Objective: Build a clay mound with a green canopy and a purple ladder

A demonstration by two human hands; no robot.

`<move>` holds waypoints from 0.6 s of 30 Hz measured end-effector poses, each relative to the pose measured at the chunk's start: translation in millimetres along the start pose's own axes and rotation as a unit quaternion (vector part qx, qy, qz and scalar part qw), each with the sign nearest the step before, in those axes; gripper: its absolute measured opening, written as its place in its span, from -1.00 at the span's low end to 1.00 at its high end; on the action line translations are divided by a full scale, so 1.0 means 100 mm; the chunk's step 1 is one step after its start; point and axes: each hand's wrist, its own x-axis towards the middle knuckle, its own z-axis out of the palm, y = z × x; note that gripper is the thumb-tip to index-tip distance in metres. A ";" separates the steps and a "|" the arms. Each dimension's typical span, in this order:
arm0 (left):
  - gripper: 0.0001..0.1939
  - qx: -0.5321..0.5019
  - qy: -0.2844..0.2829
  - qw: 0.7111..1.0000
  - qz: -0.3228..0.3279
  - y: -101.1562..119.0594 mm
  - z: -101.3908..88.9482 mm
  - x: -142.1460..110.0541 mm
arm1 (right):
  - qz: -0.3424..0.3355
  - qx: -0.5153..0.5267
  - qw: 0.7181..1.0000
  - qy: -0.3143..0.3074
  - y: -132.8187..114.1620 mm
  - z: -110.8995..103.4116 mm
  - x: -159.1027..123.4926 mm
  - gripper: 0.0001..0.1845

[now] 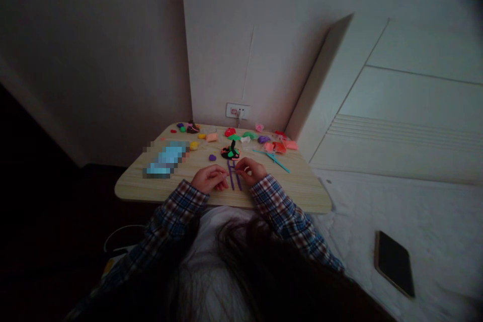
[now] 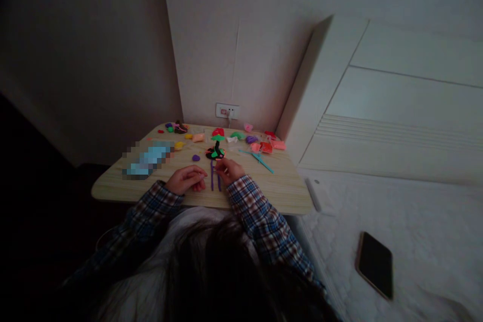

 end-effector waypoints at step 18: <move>-0.58 0.006 0.005 1.000 0.003 -0.01 -0.01 -0.01 | 0.004 -0.006 1.000 -0.028 -0.05 -0.03 -0.03 -0.87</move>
